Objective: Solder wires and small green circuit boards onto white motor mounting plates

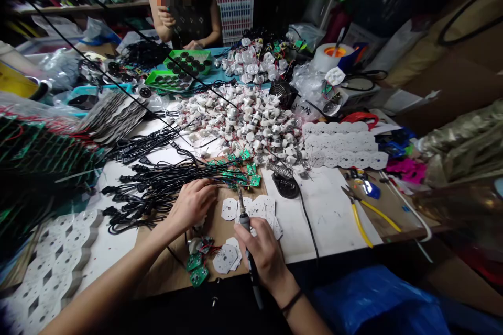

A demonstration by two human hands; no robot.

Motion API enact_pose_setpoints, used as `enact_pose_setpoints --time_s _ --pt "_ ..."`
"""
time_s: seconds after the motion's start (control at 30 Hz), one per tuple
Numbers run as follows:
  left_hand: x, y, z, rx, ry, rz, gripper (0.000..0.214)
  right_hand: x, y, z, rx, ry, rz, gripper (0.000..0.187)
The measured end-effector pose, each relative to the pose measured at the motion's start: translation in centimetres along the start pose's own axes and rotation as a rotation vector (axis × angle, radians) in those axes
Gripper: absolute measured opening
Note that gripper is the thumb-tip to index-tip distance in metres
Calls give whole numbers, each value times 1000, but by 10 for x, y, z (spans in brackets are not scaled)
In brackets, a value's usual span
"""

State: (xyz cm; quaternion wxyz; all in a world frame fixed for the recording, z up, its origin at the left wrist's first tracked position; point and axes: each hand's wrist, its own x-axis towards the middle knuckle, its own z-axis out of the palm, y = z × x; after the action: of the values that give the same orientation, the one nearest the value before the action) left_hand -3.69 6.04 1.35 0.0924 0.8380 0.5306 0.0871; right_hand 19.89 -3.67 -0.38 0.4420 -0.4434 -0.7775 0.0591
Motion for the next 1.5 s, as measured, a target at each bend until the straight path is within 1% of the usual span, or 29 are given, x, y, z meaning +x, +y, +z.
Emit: enact_pose_setpoints --time_s 0.1,0.23,0.3,0.4,0.5,0.6,0.63,0.7,0.8,0.9,1.03,1.17,1.3,1.4,1.5 --pt "3 3 4 44 16 -47 28 -3 -1 -6 -2 19 7 41" --pt "7 0 8 10 27 -69 32 -4 -3 -13 3 20 18 39" --pt "6 -1 9 -12 57 -49 31 -4 -3 -16 11 22 24 38" --pt "2 1 7 -15 105 -7 22 -7 -2 -19 16 32 43 38" --pt "-1 8 3 -12 159 27 21 -10 0 -20 12 44 71 34" --pt "7 16 -1 -62 218 120 21 -11 0 -19 20 53 85 31" --pt "11 18 -3 -74 214 150 21 -10 -1 -19 30 52 88 30" --pt "19 21 -4 -66 166 175 20 -9 -2 -19 66 46 99 27" --pt "26 25 -2 -34 81 149 20 -6 -2 -21 143 43 118 24" --pt "23 29 1 -36 19 129 20 -4 1 -24 171 53 135 26" --pt "14 30 6 -89 -83 89 14 -4 7 -27 165 43 168 27" --pt "11 30 10 -193 -124 43 19 -5 8 -24 179 -1 170 26" --pt "13 29 11 -326 -109 -10 20 -1 10 -10 120 -5 121 33" --pt "15 29 8 -465 -104 -56 16 7 21 7 13 -11 52 44" --pt "14 30 8 -523 -121 -123 16 19 35 23 -59 -95 21 48"
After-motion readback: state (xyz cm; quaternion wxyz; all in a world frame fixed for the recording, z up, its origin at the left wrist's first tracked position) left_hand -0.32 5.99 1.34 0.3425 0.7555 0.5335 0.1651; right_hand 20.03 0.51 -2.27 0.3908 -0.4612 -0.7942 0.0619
